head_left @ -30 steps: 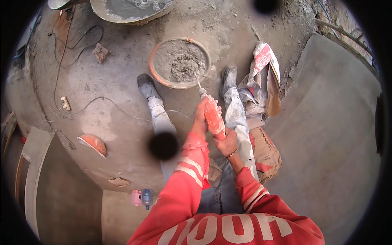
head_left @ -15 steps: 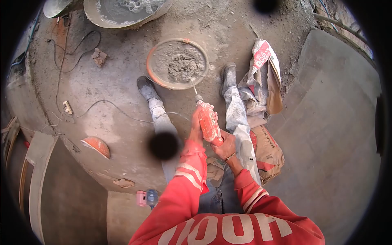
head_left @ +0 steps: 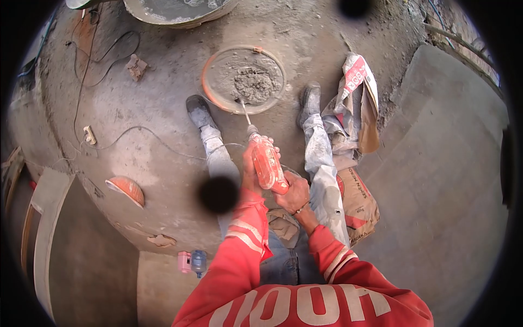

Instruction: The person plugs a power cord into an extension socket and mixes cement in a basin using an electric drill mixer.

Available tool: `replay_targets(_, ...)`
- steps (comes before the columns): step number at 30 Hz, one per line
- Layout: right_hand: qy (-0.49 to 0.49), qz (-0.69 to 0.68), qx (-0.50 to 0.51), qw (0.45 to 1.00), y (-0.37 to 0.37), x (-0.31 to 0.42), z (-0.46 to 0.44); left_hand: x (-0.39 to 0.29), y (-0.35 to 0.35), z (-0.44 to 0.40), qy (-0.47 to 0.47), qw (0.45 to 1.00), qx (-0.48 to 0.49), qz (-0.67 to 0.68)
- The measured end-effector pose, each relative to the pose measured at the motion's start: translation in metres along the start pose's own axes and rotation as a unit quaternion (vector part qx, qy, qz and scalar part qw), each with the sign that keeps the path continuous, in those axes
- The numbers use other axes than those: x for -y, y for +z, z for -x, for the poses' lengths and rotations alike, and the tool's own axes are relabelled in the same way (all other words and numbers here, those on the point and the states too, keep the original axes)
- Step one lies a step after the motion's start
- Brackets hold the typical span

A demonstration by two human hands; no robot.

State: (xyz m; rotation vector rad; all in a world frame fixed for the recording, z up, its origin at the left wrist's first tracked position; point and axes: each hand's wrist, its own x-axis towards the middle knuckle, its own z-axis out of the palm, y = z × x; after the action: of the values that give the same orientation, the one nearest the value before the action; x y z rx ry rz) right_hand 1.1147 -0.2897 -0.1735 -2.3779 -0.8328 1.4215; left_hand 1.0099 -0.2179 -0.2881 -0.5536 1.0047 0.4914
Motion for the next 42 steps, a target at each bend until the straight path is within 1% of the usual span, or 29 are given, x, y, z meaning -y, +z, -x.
replay_targets(1, 0.004, -0.005, 0.008, 1.000, 0.001, 0.005, -0.001, -0.004, 0.002, 0.002, 0.003, 1.000, -0.009, 0.005)
replay_targets(4, 0.009, -0.021, 0.002, 1.000, 0.009, 0.012, -0.004, -0.017, 0.011, 0.001, -0.015, 0.997, -0.043, -0.057)
replay_targets(8, 0.010, -0.037, -0.018, 0.999, 0.005, 0.022, -0.014, -0.024, 0.024, -0.006, -0.011, 0.998, -0.028, -0.061)
replay_targets(10, 0.012, -0.023, -0.022, 0.999, 0.002, 0.025, -0.018, -0.026, 0.027, -0.011, -0.014, 0.998, -0.017, -0.060)
replay_targets(13, 0.019, -0.023, -0.026, 0.999, -0.002, 0.025, -0.022, -0.026, 0.035, -0.015, -0.016, 0.997, -0.022, -0.066)
replay_targets(16, 0.018, -0.019, -0.021, 0.999, -0.003, 0.021, -0.026, -0.026, 0.042, -0.019, -0.023, 0.996, -0.024, -0.078)
replay_targets(19, 0.019, -0.018, -0.012, 1.000, -0.006, 0.015, -0.029, -0.024, 0.048, -0.023, -0.013, 0.997, 0.001, -0.080)
replay_targets(20, 0.020, -0.020, -0.010, 1.000, -0.007, 0.014, -0.030, -0.023, 0.051, -0.025, -0.019, 0.996, -0.009, -0.084)
replay_targets(22, 0.038, -0.065, -0.020, 0.997, -0.010, 0.017, -0.031, -0.019, 0.056, -0.030, -0.031, 0.995, -0.027, -0.093)
replay_targets(26, 0.077, -0.125, -0.029, 0.989, -0.023, 0.023, -0.032, -0.007, 0.057, -0.045, -0.051, 0.994, -0.020, -0.096)
replay_targets(29, 0.088, -0.088, -0.021, 0.992, -0.031, 0.014, -0.032, 0.005, 0.057, -0.053, -0.072, 0.992, -0.018, -0.106)
replay_targets(31, 0.078, -0.096, -0.018, 0.992, -0.031, 0.004, -0.030, 0.011, 0.054, -0.053, -0.079, 0.991, -0.015, -0.103)
replay_targets(35, 0.075, -0.101, -0.023, 0.992, -0.025, -0.016, -0.018, 0.023, 0.047, -0.047, -0.084, 0.988, -0.064, -0.112)
replay_targets(37, 0.094, -0.111, -0.033, 0.989, -0.021, -0.016, -0.010, 0.026, 0.044, -0.042, -0.083, 0.986, -0.087, -0.117)
replay_targets(40, 0.106, -0.125, -0.054, 0.985, -0.018, -0.014, -0.006, 0.029, 0.037, -0.043, -0.085, 0.984, -0.071, -0.137)
replay_targets(42, 0.120, -0.133, -0.062, 0.982, -0.015, -0.014, -0.003, 0.031, 0.036, -0.046, -0.091, 0.980, -0.082, -0.159)
